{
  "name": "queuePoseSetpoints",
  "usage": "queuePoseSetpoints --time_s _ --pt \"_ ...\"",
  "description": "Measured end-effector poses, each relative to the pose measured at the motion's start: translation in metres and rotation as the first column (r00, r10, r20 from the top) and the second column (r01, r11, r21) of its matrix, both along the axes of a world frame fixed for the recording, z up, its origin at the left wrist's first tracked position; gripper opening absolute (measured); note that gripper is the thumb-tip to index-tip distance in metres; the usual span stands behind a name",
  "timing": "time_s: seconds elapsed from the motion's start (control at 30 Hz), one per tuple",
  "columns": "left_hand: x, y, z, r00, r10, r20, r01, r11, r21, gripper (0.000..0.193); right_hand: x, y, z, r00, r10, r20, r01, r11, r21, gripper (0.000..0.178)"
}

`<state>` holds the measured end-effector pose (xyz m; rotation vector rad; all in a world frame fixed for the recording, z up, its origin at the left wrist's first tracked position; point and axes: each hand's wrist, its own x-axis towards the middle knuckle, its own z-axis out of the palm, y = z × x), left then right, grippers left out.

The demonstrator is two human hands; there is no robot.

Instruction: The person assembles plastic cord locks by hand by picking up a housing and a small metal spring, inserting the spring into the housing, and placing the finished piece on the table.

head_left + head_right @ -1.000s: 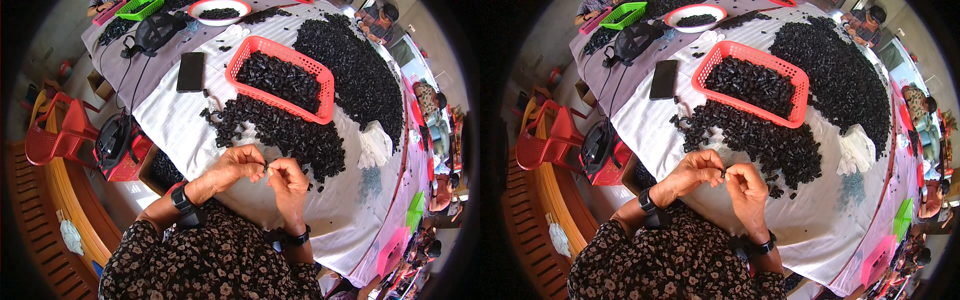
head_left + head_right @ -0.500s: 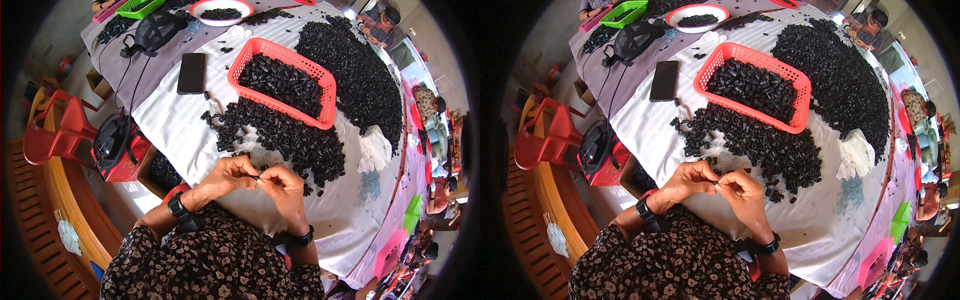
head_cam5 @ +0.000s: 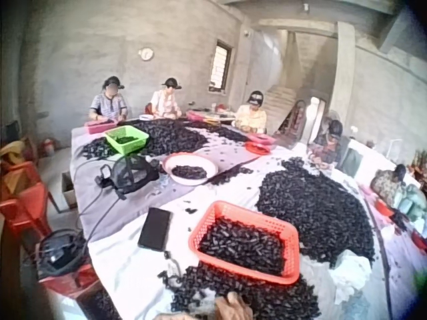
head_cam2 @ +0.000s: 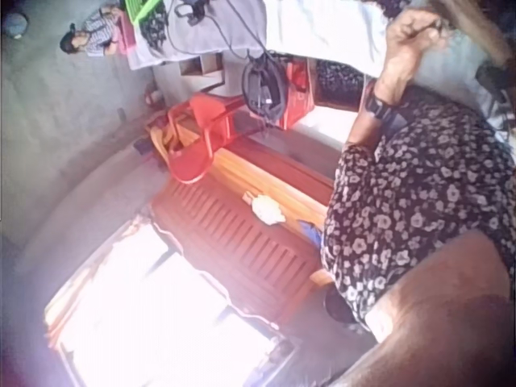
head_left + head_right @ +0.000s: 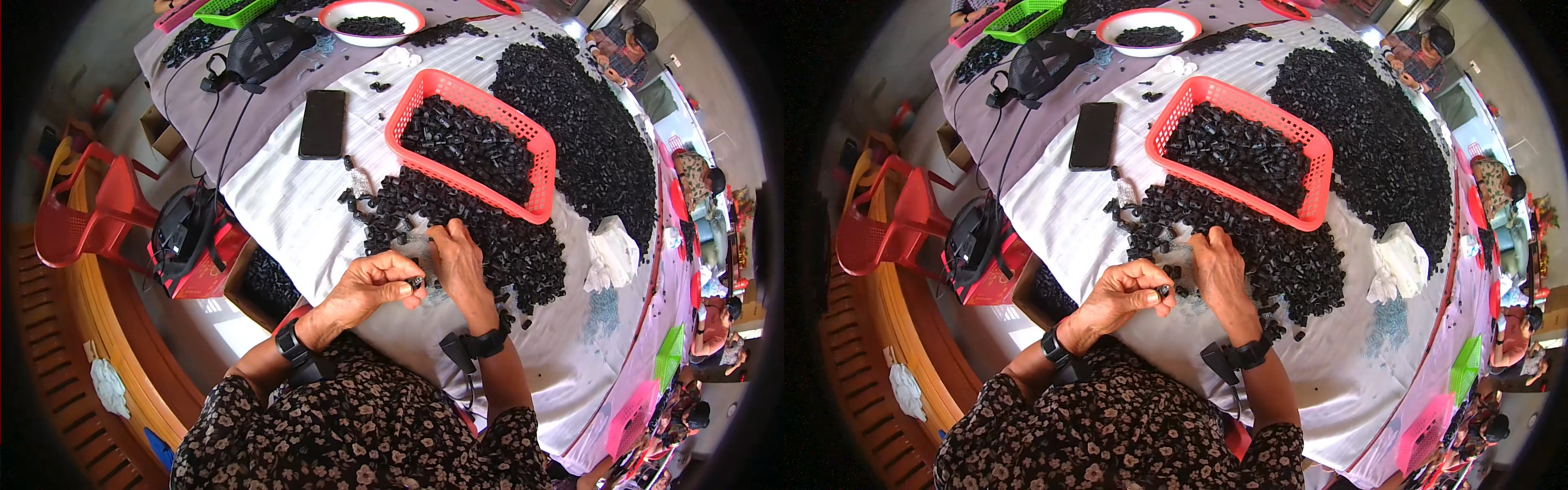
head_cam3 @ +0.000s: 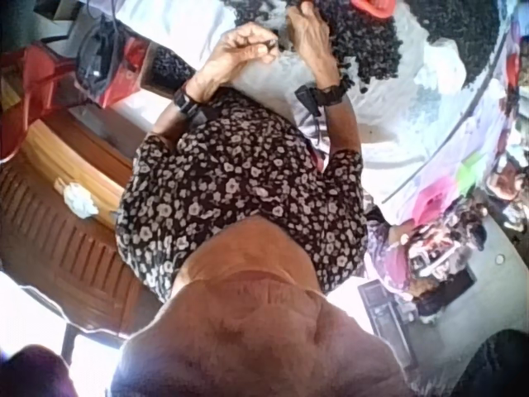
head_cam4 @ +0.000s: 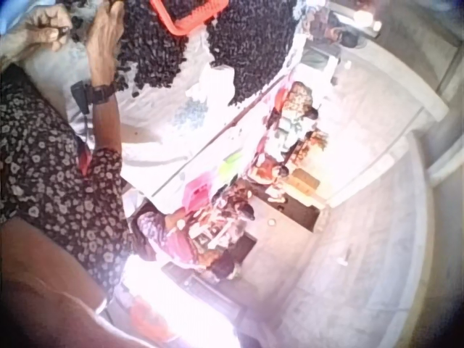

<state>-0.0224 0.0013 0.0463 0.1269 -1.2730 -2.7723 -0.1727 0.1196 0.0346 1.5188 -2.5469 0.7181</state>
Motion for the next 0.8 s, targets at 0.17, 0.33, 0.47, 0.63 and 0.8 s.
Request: queuePoseSetpoints --time_s 0.17,0.33,0.47,0.63,0.8 --pt "0.0 0.001 -0.002 1.0 -0.007 -0.028 0.008 1.0 0.03 0.016 -0.003 -0.003 -0.005 0.994 -0.016 -0.106 0.022 0.999 0.05 0.012" --pt "-0.001 0.002 -0.009 0.997 0.071 -0.028 -0.071 0.997 -0.033 0.016 0.0 0.006 0.01 0.955 -0.015 0.296 0.127 0.923 -0.363 0.016" --pt "-0.005 0.007 -0.009 0.998 0.07 -0.003 -0.07 0.996 -0.052 0.016 0.008 0.021 0.016 0.878 0.031 0.478 0.199 0.884 -0.422 0.019" --pt "-0.009 0.013 -0.005 0.996 0.075 0.043 -0.073 0.996 -0.053 0.015 0.028 0.035 0.038 0.552 0.232 0.801 0.312 0.833 -0.457 0.019" --pt "-0.008 0.015 0.0 0.996 0.068 0.049 -0.062 0.991 -0.122 0.015 0.036 0.048 0.04 0.434 0.331 0.838 0.292 0.828 -0.478 0.016"
